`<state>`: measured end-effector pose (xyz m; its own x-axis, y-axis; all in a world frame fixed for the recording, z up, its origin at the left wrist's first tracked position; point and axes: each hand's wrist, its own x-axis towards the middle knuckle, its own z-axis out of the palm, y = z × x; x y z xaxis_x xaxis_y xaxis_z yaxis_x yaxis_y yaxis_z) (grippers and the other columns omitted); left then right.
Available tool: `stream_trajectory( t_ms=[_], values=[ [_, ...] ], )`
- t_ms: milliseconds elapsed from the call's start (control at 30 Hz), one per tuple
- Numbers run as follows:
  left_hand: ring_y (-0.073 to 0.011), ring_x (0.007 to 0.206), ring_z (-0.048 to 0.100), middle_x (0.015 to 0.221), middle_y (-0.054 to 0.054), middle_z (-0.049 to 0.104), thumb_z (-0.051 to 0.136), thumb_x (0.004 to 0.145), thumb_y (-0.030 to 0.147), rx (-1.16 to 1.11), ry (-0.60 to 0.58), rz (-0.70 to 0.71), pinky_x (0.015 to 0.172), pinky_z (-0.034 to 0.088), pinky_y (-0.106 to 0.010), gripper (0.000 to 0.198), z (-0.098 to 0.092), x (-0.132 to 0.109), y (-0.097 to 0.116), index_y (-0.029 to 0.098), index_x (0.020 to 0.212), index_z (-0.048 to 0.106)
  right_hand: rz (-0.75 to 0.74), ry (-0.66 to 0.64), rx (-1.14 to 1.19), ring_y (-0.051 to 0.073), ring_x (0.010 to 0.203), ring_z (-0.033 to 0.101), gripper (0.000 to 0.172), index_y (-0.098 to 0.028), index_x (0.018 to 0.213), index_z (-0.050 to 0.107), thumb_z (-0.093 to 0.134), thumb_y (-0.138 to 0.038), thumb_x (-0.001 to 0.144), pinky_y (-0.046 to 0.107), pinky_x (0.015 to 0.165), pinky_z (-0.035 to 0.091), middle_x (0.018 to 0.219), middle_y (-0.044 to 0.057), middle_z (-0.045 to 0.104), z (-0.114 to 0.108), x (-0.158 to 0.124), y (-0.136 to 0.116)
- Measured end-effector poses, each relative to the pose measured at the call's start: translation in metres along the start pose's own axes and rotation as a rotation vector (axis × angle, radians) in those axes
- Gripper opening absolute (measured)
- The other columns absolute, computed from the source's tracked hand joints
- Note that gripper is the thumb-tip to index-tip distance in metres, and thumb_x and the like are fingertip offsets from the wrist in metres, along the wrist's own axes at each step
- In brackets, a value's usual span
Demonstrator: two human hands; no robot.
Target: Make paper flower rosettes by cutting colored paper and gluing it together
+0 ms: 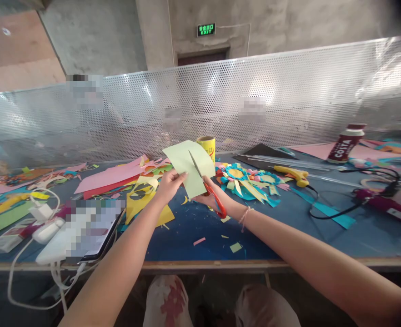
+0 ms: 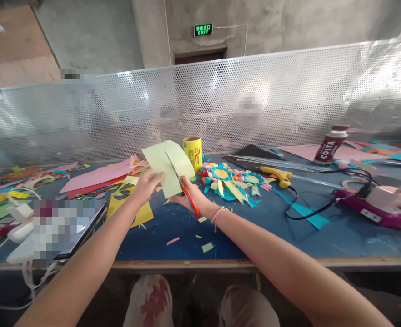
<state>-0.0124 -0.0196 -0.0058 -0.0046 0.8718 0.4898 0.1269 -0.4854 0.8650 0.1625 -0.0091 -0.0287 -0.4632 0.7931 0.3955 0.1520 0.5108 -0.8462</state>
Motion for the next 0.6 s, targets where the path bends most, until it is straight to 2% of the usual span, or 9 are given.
stream_trajectory(
  t_ms=[133, 267, 400, 500, 600],
  values=[
    [-0.0160, 0.064, 0.060, 0.067, -0.003, 0.063, 0.067, 0.071, 0.046, -0.026, 0.006, -0.034, 0.060, 0.047, -0.027, 0.031, 0.0003, -0.0025, 0.0044, 0.016, 0.079, 0.066, -0.054, -0.013, -0.026, 0.020, 0.076, 0.060, 0.036, -0.022, 0.090, 0.045, 0.065, -0.038, 0.066, 0.033, 0.068, 0.047, 0.088, 0.003, 0.062, 0.0003, -0.0006, -0.0027],
    [-0.0188, 0.074, 0.064, 0.077, -0.004, 0.067, 0.069, 0.069, 0.044, -0.069, -0.020, 0.006, 0.069, 0.050, -0.030, 0.032, -0.0020, -0.0020, 0.0043, 0.016, 0.084, 0.066, -0.100, -0.024, -0.060, 0.020, 0.077, 0.058, 0.034, -0.021, 0.092, 0.044, 0.062, -0.036, 0.068, 0.035, 0.070, 0.046, 0.088, 0.004, 0.062, -0.0009, -0.0019, -0.0016],
    [-0.0202, 0.075, 0.064, 0.077, -0.005, 0.067, 0.064, 0.071, 0.052, -0.145, 0.064, -0.012, 0.065, 0.050, -0.030, 0.038, -0.0044, 0.0032, 0.0013, 0.017, 0.086, 0.064, -0.160, -0.043, -0.089, 0.023, 0.084, 0.058, 0.035, -0.021, 0.095, 0.042, 0.062, -0.035, 0.070, 0.036, 0.072, 0.045, 0.087, 0.004, 0.061, -0.0022, -0.0021, 0.0034],
    [-0.0188, 0.073, 0.064, 0.077, -0.004, 0.066, 0.061, 0.073, 0.053, -0.183, 0.136, -0.009, 0.062, 0.049, -0.029, 0.040, -0.0035, 0.0061, 0.0032, 0.018, 0.093, 0.061, -0.165, -0.046, -0.100, 0.022, 0.083, 0.058, 0.032, -0.023, 0.091, 0.041, 0.061, -0.035, 0.071, 0.035, 0.071, 0.044, 0.083, 0.002, 0.060, -0.0021, -0.0020, 0.0057],
    [-0.0172, 0.070, 0.063, 0.079, -0.004, 0.066, 0.062, 0.074, 0.050, -0.190, 0.142, 0.035, 0.061, 0.049, -0.028, 0.040, -0.0020, 0.0060, 0.0068, 0.019, 0.099, 0.059, -0.164, -0.047, -0.118, 0.021, 0.079, 0.057, 0.031, -0.022, 0.090, 0.039, 0.060, -0.035, 0.071, 0.033, 0.068, 0.044, 0.081, 0.001, 0.059, -0.0020, -0.0023, 0.0056]
  ],
)
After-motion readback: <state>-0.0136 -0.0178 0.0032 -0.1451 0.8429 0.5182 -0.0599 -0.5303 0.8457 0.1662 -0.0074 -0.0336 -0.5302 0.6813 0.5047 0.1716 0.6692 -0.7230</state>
